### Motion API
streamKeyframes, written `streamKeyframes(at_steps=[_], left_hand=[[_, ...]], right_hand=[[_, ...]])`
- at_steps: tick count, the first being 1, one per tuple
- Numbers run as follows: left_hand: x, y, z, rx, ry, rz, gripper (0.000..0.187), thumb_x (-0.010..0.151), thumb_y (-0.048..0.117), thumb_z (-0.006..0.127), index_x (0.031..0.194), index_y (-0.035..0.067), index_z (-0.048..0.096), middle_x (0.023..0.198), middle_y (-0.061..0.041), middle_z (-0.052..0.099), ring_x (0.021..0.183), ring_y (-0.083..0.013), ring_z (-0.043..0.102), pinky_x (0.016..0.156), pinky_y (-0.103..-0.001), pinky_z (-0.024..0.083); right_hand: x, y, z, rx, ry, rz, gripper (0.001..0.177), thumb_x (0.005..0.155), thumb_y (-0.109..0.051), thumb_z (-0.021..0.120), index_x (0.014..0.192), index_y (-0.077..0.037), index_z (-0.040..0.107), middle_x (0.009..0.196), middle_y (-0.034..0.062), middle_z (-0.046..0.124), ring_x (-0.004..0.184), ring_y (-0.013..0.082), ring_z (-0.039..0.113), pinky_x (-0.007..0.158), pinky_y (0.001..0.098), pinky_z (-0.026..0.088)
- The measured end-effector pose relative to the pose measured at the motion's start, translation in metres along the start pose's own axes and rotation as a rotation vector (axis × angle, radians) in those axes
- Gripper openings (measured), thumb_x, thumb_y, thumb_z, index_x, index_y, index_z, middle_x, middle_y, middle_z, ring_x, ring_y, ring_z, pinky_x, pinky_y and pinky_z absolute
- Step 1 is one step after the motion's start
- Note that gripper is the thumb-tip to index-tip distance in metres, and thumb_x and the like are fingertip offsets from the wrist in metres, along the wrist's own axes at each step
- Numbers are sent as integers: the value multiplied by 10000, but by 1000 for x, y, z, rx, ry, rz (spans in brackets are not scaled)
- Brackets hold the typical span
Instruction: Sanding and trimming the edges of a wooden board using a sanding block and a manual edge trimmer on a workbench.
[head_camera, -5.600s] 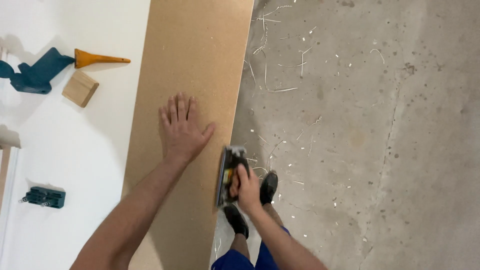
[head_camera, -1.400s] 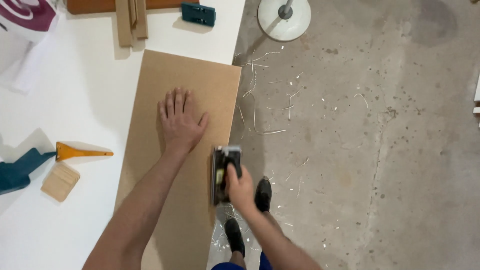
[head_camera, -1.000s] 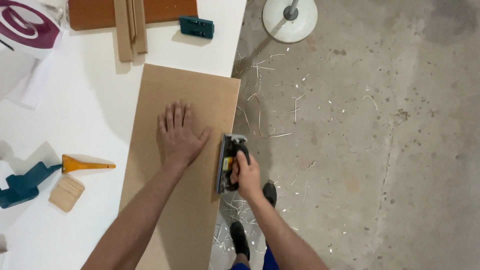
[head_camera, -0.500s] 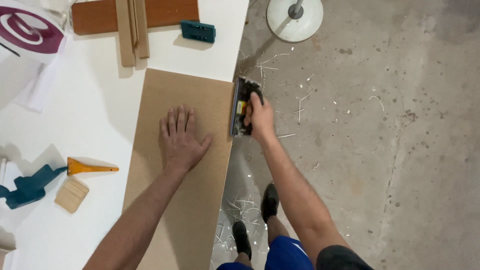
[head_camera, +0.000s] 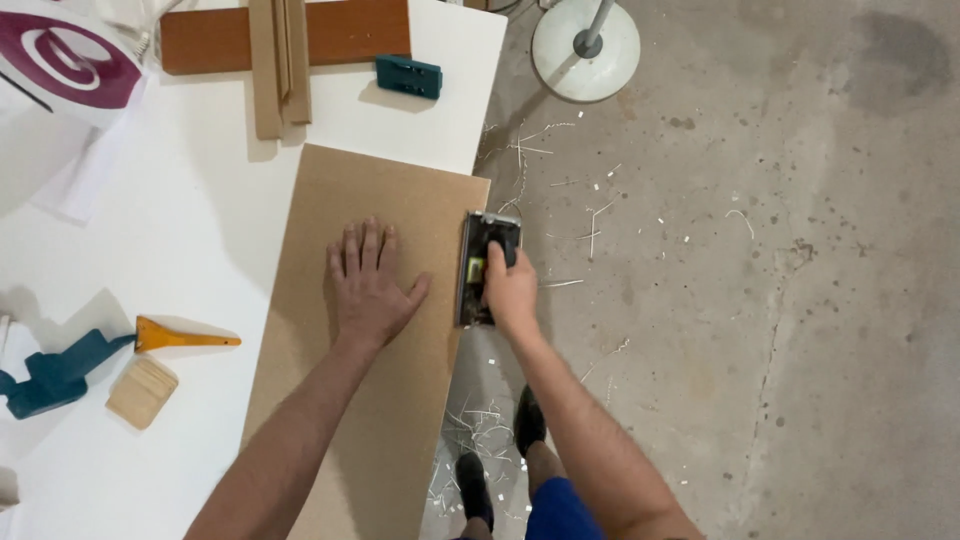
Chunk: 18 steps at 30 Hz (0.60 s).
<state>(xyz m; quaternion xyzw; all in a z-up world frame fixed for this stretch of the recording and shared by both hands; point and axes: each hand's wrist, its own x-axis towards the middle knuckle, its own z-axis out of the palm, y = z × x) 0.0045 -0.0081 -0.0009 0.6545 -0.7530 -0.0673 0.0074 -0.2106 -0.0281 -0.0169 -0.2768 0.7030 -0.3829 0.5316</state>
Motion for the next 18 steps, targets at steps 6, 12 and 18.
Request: streamKeyframes(at_steps=[6,12,18], left_hand=[[-12,4,4,-9,-49,-14,790,969,571,514,1597,121,347,1661,-192,291,1563,-436,198,1242,-663,113],[-2,-1,3,-33,47,2,716,1002,498,511,1590,110,379,1644,-193,324,1558,-428,223,1242,-652,126],[-6,-1,6,-36,105,16,653,1018,437,480,1586,119,423,1637,-186,357,1549,-426,252,1230,-661,153]], right_hand=[[19,-12,-6,-177,32,-155,333,1086,-352,466,941,-76,586,569,-8,624,426,83,602,395,270,529],[48,18,3,-352,28,-125,374,1055,-384,559,996,-27,651,706,72,619,593,170,598,493,343,481],[1,32,16,-257,52,-170,360,1060,-351,548,1063,-9,663,740,56,609,595,134,531,478,334,429]])
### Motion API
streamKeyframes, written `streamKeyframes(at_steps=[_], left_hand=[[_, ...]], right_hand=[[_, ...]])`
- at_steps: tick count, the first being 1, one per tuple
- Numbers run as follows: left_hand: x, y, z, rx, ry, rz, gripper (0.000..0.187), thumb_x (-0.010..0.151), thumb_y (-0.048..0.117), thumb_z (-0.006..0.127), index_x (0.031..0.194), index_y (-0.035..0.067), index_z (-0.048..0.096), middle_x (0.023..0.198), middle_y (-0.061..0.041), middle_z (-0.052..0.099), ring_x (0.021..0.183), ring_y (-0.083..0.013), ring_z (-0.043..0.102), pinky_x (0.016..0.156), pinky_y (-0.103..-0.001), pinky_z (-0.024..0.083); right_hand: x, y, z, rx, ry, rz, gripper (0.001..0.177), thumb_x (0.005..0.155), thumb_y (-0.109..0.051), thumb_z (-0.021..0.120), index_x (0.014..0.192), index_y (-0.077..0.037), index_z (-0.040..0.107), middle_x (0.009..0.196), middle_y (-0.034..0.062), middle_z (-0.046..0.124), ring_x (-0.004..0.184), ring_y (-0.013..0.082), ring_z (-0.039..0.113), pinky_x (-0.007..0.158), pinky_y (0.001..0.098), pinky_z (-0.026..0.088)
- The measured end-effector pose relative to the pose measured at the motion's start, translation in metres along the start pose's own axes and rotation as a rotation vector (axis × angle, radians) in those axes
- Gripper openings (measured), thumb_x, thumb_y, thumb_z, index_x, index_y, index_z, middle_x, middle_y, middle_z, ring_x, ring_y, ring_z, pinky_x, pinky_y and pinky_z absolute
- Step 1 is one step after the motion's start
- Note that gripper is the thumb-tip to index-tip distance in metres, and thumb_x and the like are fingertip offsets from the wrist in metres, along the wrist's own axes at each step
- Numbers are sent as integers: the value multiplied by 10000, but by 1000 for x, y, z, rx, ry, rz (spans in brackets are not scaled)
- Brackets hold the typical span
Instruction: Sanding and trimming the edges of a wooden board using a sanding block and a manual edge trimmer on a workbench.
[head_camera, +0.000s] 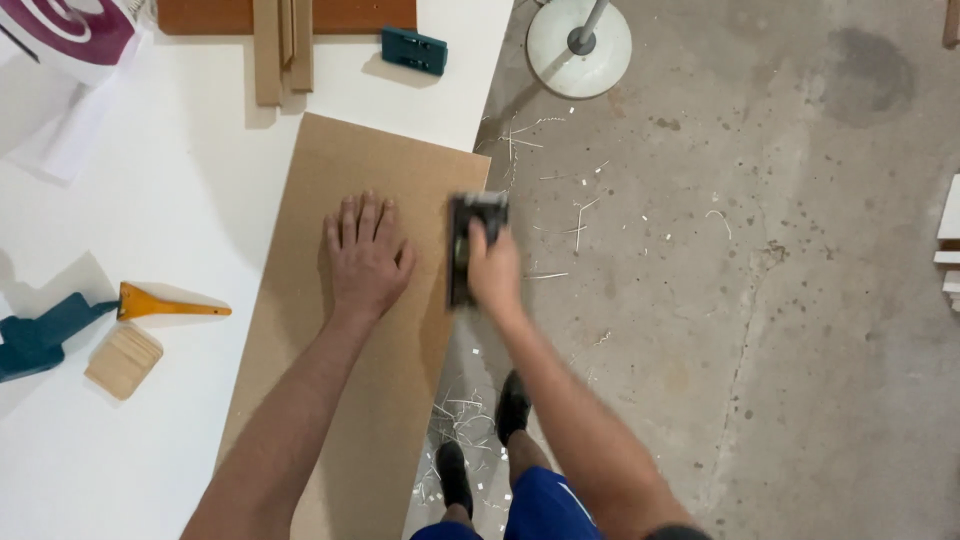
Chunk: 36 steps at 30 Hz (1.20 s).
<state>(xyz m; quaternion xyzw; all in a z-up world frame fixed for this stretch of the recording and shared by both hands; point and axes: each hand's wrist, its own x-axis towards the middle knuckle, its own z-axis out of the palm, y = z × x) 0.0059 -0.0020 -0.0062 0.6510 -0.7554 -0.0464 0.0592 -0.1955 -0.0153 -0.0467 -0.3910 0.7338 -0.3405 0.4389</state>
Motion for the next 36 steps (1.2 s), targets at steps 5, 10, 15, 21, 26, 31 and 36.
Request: streamKeyframes(at_steps=[5,10,15,21,26,31,36], left_hand=[[-5,-1,-2,-70,-4,-68,547,1066,352,397,1575,167,476,1664,-126,370,1570,-357,249,1266,-591,121],[-9,-2,4,-105,75,-83,495,1094,331,396,1529,153,549,1634,-119,423,1550,-335,294,1260,-568,142],[-3,-21,28,-283,134,-92,491,1097,326,342,1394,115,672,1560,-121,528,1520,-311,372,1273,-522,146],[-71,-45,8,-847,183,-406,516,1102,482,308,1408,192,605,1430,-35,616,1397,-245,529,1220,-454,348],[-287,-43,-63,-618,53,-304,492,1094,260,368,1495,12,510,1560,-154,502,1494,-317,384,1245,-465,253],[-508,-94,-46,-278,21,-69,527,1050,267,436,1512,16,473,1623,-171,424,1545,-349,338,1310,-490,200],[-608,-112,-41,-194,109,49,643,965,333,575,1518,22,462,1633,-181,409,1556,-396,335,1325,-558,206]], right_hand=[[-93,33,-5,-41,-123,62,423,1036,-363,609,1094,49,682,910,251,691,865,374,686,673,469,530],[71,-51,-13,-12,-56,-106,350,1059,-375,532,925,-67,631,551,-42,542,409,77,475,376,278,428],[-102,41,7,-52,-93,-67,439,1050,-418,568,1099,6,668,902,195,703,853,311,731,624,429,551],[-200,80,0,-118,-182,-38,391,1001,-327,677,975,64,676,852,337,683,874,525,677,660,558,509],[-2,-40,-5,-85,-66,63,412,977,-485,574,804,-114,623,633,29,597,535,181,583,515,381,462],[-122,14,6,-115,-49,-73,407,980,-446,516,993,-69,667,910,110,685,836,278,635,715,443,485],[-423,129,14,-116,-146,-26,399,1012,-415,507,1159,-74,652,1096,147,724,1029,330,683,921,448,504]])
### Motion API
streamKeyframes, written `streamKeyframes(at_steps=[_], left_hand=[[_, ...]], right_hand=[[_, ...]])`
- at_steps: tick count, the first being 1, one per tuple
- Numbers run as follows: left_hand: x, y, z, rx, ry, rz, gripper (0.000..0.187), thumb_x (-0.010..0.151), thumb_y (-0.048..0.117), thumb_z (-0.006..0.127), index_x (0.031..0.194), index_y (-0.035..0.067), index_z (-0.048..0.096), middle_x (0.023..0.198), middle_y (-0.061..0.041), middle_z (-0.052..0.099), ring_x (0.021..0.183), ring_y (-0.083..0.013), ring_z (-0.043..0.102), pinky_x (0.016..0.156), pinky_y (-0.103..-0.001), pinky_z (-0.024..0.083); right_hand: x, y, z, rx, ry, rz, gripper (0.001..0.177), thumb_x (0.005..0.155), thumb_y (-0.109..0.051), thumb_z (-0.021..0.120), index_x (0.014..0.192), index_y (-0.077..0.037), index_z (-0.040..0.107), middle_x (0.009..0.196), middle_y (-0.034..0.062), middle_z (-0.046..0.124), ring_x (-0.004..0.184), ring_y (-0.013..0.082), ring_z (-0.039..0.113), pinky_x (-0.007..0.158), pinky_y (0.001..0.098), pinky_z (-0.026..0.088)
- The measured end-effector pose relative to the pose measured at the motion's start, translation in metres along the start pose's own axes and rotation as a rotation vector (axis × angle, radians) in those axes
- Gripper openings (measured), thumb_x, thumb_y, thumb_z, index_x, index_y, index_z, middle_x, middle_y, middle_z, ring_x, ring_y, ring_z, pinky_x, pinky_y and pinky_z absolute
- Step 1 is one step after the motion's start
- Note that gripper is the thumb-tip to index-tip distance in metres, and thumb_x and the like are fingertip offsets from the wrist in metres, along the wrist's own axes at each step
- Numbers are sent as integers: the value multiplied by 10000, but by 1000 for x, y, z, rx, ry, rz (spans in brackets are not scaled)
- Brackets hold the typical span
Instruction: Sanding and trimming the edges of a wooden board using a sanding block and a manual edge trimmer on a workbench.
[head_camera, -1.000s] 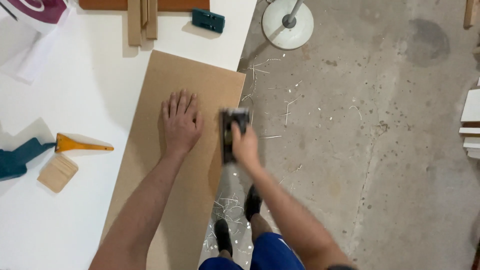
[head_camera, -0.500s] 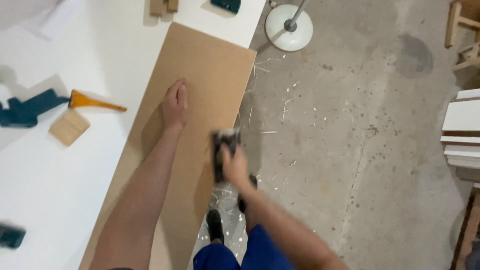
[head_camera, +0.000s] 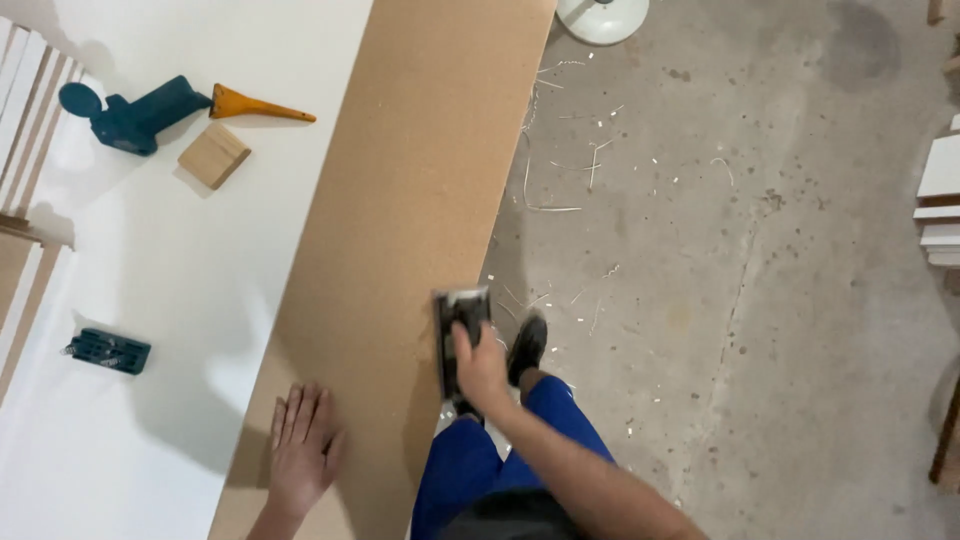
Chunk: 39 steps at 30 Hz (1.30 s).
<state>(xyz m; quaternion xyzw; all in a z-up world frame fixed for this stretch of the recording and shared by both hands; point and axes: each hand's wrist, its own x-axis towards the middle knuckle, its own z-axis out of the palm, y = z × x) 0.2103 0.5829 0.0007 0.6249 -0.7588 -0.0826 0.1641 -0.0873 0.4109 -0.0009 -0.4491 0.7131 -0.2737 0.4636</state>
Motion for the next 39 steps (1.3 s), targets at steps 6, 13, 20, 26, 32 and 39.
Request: streamKeyframes(at_steps=[6,13,20,26,32,39], left_hand=[[-15,9,-5,199,36,38,614,926,287,566,1472,8,537,1543,-218,517,1445,-391,470,1264,-555,317],[-17,6,8,271,-109,-70,637,1036,379,453,1594,80,391,1689,-148,301,1577,-326,248,1303,-497,165],[-16,13,1,179,-94,-123,582,1087,356,440,1580,45,439,1681,-165,335,1581,-319,248,1309,-473,118],[-16,25,-16,141,-73,-72,537,1104,302,456,1550,3,466,1620,-219,399,1534,-376,316,1280,-530,176],[-22,7,5,141,63,27,591,1027,280,581,1531,-19,509,1597,-230,446,1484,-405,361,1243,-540,205],[-25,10,1,130,71,47,575,1055,268,565,1537,-40,504,1589,-238,459,1490,-386,333,1248,-519,155]], right_hand=[[81,6,-4,-110,3,12,390,997,-428,520,914,-83,682,814,118,705,751,305,691,662,474,507],[111,7,-3,-45,70,-179,392,1061,-413,535,1097,-27,598,827,98,680,730,228,687,598,381,559],[-282,117,70,-171,-120,-22,375,1026,-432,632,974,-61,613,755,145,674,742,330,712,577,385,551],[-66,84,46,-116,-37,-102,495,1041,-455,579,1215,4,646,1052,221,733,1020,392,731,770,498,605],[-135,58,46,-134,58,-89,492,962,-468,489,1148,-43,652,1116,223,730,1047,462,662,871,517,497],[-480,108,84,-72,-289,178,333,998,-374,556,1142,-76,589,984,237,730,888,438,703,734,528,531]])
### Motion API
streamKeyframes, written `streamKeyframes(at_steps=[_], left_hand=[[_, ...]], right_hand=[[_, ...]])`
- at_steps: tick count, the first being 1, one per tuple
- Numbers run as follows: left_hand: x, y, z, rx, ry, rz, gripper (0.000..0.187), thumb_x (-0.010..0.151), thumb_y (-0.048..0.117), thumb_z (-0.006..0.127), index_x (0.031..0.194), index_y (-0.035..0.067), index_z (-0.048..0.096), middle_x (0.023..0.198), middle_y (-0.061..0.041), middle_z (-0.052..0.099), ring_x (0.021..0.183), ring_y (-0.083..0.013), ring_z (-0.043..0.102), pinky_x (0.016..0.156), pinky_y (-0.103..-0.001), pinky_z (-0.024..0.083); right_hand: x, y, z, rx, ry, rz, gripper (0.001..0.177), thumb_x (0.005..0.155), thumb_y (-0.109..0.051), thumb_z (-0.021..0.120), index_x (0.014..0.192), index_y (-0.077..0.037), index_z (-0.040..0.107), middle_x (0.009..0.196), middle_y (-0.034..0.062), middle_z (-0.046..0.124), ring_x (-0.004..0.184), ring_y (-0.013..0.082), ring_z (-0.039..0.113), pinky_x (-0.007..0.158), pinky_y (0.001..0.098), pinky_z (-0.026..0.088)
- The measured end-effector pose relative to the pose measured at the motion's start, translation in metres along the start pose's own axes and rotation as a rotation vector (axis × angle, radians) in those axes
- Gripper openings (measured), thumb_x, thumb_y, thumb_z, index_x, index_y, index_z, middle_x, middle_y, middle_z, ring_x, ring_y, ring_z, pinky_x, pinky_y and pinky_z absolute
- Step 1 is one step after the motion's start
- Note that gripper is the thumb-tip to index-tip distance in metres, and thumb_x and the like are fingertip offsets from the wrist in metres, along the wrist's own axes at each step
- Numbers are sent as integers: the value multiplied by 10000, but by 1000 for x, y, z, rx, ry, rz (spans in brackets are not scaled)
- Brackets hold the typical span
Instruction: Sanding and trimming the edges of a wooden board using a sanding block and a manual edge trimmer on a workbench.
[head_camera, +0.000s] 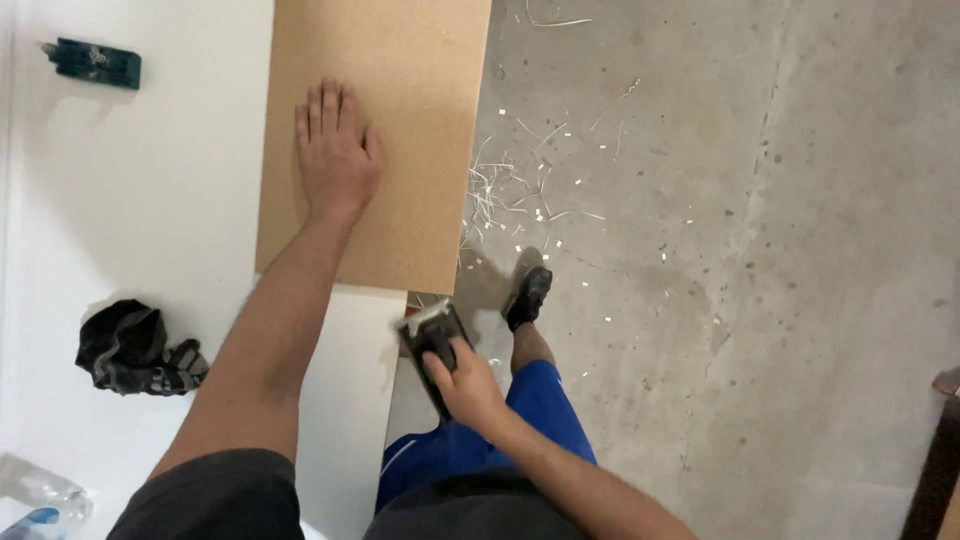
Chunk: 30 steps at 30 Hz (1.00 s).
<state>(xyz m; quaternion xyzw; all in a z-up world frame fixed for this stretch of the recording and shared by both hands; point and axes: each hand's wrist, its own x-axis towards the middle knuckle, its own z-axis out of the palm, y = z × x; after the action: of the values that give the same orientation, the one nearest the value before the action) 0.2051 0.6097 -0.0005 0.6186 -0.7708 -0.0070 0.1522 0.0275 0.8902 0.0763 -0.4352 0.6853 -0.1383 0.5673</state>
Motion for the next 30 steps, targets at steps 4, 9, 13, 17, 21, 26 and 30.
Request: streamKeyframes(at_steps=[4,9,13,17,21,26,30], left_hand=[[-2,0,3,12,44,-4,568,1069,281,565,1533,-40,512,1592,-224,449,1479,-376,357,1231,-530,201],[-1,5,-3,2,-6,-44,563,1091,302,512,1543,-32,485,1600,-209,437,1488,-353,336,1236,-511,180],[28,10,12,122,77,-15,489,1000,357,613,1323,-9,580,1275,-183,577,1170,-369,511,972,-510,421],[69,25,50,-39,59,-22,595,1043,383,580,1490,0,497,1543,-221,474,1431,-429,380,1203,-565,224],[68,55,34,171,250,-40,518,1057,382,609,1443,37,594,1487,-184,559,1388,-393,473,1161,-572,334],[79,71,-2,21,-238,-222,593,1091,373,461,1573,33,395,1647,-205,321,1557,-389,223,1277,-556,112],[86,77,-4,68,-291,-251,620,1075,385,474,1581,35,398,1657,-197,323,1563,-371,226,1287,-531,116]], right_hand=[[-16,41,-24,177,109,34,297,965,-397,591,1073,-136,685,960,76,743,883,224,696,750,353,532],[61,88,-58,629,398,-119,296,1028,-311,574,813,-129,484,527,25,486,411,145,482,439,280,411],[90,81,-40,798,227,-184,263,1021,-285,592,843,-104,521,560,38,511,473,156,493,491,291,430],[81,62,-26,674,19,-148,234,1035,-293,560,914,-93,560,588,32,515,490,155,502,512,298,460],[119,58,-31,539,95,-135,273,1006,-342,616,860,-112,594,561,22,583,508,134,549,541,292,473],[275,-33,-125,342,249,-147,449,1000,-512,646,942,-70,703,698,105,660,670,247,637,623,406,516],[406,-126,-220,327,308,-274,465,999,-540,580,918,-91,666,640,55,650,589,209,673,605,394,550]])
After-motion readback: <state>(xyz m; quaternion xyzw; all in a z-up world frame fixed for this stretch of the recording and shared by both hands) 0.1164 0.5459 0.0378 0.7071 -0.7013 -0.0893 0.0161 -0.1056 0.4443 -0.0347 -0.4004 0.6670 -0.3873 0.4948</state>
